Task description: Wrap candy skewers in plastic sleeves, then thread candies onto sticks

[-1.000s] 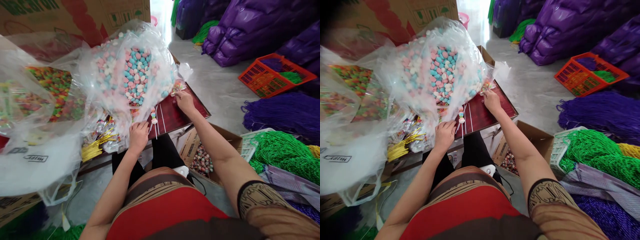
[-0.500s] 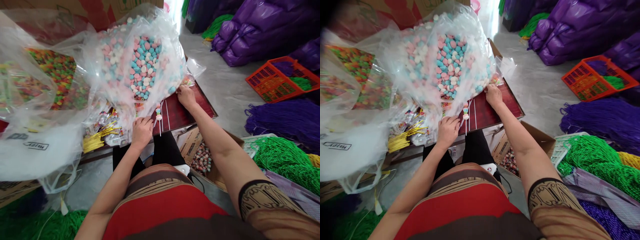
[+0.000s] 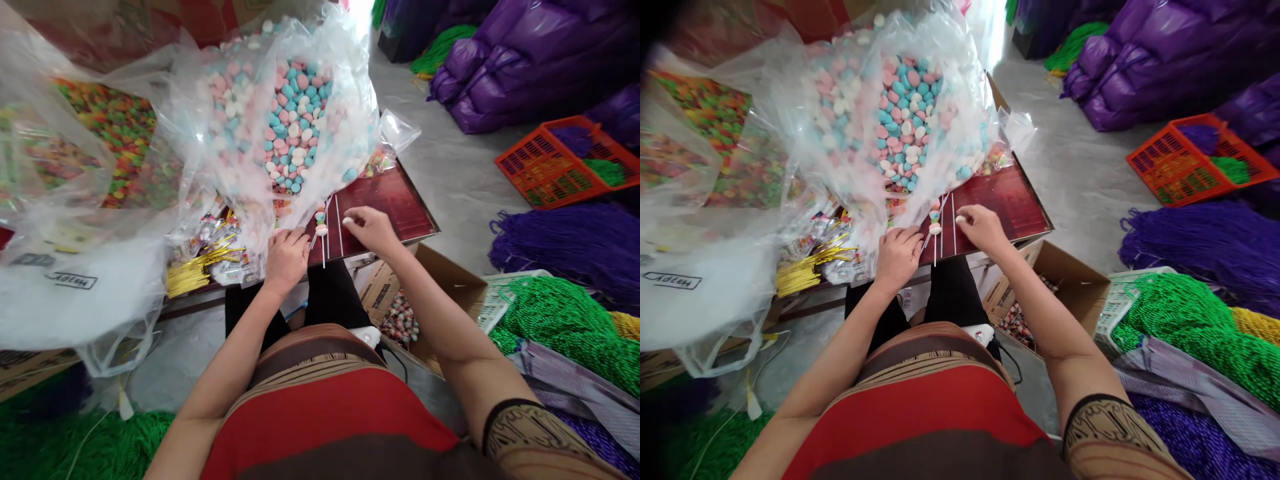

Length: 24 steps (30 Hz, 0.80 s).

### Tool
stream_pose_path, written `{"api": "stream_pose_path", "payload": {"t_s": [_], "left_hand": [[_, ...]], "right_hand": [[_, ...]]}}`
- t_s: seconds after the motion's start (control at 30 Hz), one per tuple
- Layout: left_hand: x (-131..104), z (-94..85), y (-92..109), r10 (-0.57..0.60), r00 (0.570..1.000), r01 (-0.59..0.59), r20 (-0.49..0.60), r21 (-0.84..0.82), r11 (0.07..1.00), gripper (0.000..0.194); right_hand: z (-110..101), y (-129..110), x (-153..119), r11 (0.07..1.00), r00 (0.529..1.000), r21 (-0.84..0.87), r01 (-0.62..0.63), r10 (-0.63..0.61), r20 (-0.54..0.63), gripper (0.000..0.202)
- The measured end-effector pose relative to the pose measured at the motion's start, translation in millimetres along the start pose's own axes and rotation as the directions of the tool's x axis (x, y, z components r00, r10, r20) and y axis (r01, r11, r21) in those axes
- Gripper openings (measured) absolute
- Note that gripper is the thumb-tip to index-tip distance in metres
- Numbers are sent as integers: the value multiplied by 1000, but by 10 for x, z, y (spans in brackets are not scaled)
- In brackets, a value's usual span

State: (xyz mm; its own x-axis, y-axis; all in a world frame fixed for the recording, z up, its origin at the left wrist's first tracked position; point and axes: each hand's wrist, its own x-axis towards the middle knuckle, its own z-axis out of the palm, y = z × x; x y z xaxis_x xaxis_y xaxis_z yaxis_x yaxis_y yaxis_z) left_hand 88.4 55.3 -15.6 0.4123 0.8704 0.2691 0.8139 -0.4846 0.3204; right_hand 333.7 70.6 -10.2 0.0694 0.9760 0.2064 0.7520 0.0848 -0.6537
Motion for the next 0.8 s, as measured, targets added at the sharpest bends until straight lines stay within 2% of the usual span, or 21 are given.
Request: {"api": "stream_pose_path", "payload": {"t_s": [0.07, 0.13, 0.23, 0.33, 0.43, 0.5, 0.6, 0.7, 0.8], "left_hand": [[-1, -2, 0, 3, 1000, -3, -1, 13, 1000, 26], [-2, 1, -3, 10, 1000, -10, -11, 22, 1000, 26], [-4, 16, -11, 20, 1000, -20, -18, 28, 999, 26], [-6, 31, -17, 27, 999, -26, -26, 31, 999, 26], [-11, 34, -19, 33, 999, -32, -42, 34, 999, 26], [-15, 31, -21, 45, 998, -43, -51, 38, 998, 26], [-17, 27, -26, 54, 997, -51, -59, 46, 998, 25], [-18, 25, -28, 65, 996, -62, -63, 57, 996, 25], [-22, 20, -18, 77, 995, -72, -70, 69, 995, 25]], "right_hand": [[37, -56, -69, 997, 995, -72, 34, -27, 92, 22], [10, -40, -51, 991, 998, -134, 26, -18, 65, 29], [-112, 71, 83, 972, 998, -226, -64, 56, -41, 33], [-185, 172, 200, 936, 993, -334, -108, 116, 3, 31], [-157, 216, 230, 920, 989, -369, -133, 148, 15, 26], [-138, 231, 241, 937, 986, -311, -157, 167, 6, 19], [-217, 257, 343, 977, 983, -103, -186, 184, -25, 9], [-471, 307, 632, 985, 970, 114, -130, 150, -192, 13], [-806, 397, 1079, 986, 912, 150, -68, 122, -391, 23]]}}
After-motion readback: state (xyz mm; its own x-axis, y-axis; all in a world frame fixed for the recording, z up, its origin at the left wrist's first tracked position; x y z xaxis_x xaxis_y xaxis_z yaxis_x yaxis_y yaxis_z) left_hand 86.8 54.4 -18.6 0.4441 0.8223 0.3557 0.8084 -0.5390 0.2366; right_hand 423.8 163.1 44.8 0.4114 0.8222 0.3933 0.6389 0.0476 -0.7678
